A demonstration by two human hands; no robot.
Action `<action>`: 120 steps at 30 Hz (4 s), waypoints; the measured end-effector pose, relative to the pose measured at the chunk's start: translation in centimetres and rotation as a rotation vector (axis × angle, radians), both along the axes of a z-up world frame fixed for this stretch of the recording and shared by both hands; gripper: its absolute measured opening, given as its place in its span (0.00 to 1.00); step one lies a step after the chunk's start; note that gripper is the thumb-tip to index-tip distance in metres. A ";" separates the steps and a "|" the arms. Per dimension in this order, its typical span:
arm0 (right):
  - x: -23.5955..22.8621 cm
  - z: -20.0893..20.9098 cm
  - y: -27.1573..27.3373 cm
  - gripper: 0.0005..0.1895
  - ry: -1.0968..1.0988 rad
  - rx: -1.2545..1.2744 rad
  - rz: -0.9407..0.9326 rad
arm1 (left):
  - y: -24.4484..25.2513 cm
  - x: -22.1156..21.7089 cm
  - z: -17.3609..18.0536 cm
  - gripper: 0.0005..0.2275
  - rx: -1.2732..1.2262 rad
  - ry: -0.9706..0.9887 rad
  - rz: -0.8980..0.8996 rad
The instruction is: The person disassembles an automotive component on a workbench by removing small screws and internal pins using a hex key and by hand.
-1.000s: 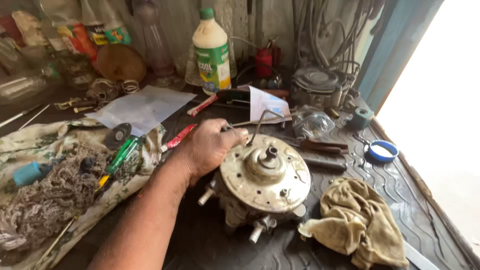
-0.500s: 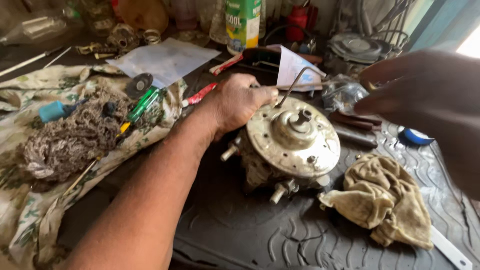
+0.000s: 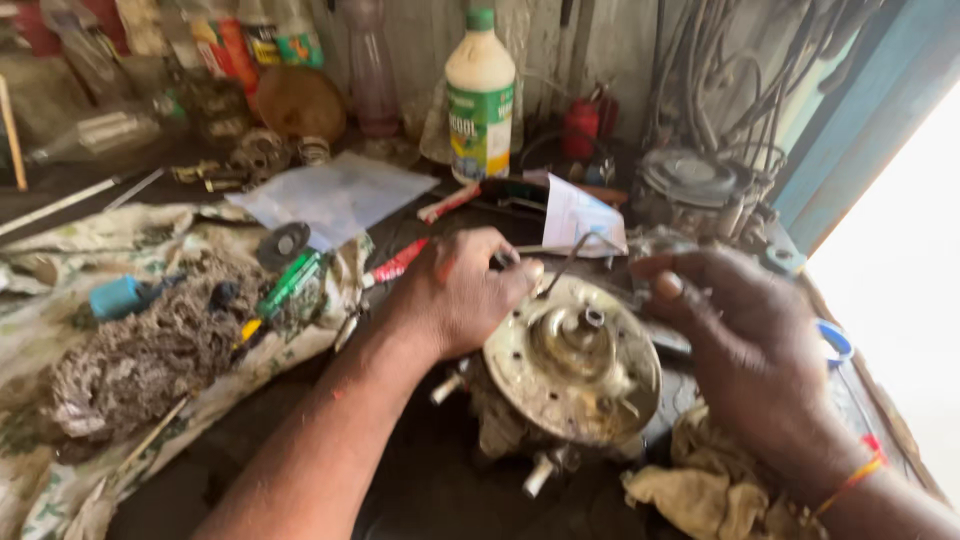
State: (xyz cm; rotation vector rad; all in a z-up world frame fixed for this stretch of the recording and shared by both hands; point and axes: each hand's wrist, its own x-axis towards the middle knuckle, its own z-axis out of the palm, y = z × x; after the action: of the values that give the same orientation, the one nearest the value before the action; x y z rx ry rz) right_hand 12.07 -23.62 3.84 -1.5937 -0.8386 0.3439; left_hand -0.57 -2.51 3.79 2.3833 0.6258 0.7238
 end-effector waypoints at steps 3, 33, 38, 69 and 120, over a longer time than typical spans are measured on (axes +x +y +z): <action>0.1 -0.3 0.0 0.15 -0.475 -0.088 -0.112 | -0.7 -1.0 0.5 0.16 0.077 -0.018 0.025; 1.7 -2.0 0.7 0.18 -0.220 -0.240 -0.200 | 9.5 -18.0 0.4 0.26 0.232 0.309 0.506; 2.6 -2.2 0.8 0.17 -0.219 -0.280 -0.190 | 9.6 -19.5 -0.3 0.33 0.128 0.469 0.568; 0.5 -0.5 1.5 0.21 -0.210 -0.441 -0.241 | 17.5 -27.5 3.9 0.16 0.665 0.416 0.704; 1.2 -0.8 0.6 0.20 -0.310 -0.443 -0.199 | 8.9 -14.3 0.9 0.08 0.318 0.518 0.374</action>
State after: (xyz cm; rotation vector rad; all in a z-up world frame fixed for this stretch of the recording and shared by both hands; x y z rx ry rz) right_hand 13.28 -22.98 3.01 -2.1654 -0.8648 0.1445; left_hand -14.85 6.39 4.68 2.8077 1.2787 0.3590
